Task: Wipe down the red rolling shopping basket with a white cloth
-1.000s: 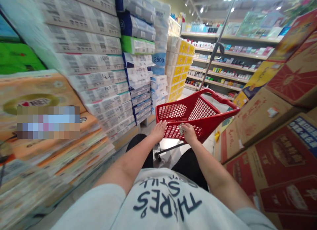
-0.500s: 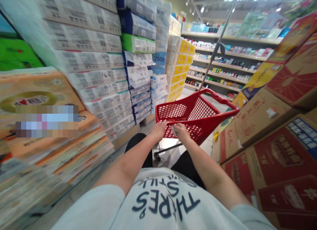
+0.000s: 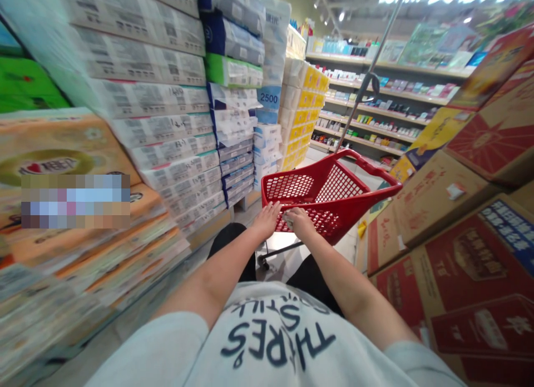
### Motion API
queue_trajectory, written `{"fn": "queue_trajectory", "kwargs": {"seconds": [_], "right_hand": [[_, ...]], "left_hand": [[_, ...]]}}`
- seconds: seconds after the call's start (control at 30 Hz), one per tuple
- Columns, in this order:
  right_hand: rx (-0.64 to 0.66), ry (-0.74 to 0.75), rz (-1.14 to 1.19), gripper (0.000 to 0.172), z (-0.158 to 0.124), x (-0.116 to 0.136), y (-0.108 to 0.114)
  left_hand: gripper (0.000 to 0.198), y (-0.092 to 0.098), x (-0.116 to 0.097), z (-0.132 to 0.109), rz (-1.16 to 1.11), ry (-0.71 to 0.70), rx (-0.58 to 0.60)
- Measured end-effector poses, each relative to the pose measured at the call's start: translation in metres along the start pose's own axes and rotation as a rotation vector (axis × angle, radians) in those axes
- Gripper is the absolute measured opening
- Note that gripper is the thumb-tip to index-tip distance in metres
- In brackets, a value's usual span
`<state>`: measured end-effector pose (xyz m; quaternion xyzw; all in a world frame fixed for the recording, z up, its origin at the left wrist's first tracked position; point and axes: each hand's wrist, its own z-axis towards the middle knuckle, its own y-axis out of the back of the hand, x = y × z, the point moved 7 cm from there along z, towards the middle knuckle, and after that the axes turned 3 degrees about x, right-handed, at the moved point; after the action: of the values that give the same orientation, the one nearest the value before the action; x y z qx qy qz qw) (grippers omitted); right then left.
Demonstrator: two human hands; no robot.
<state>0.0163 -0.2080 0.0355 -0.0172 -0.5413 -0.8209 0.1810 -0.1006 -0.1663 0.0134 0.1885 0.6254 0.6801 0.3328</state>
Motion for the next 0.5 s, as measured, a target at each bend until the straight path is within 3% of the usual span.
{"fn": "queue_trajectory", "kwargs": {"seconds": [0.4,0.5], "right_hand": [[0.004,0.017,-0.038,0.030,-0.0018,0.0062,-0.0037],[0.013,0.025,-0.041,0.025,-0.0015,0.0073,-0.0064]], "left_hand": [[0.063,0.0024,-0.0010,-0.0006,0.008,0.005,0.019],[0.063,0.0028,-0.0012,-0.0009,0.006,-0.003,0.013]]}}
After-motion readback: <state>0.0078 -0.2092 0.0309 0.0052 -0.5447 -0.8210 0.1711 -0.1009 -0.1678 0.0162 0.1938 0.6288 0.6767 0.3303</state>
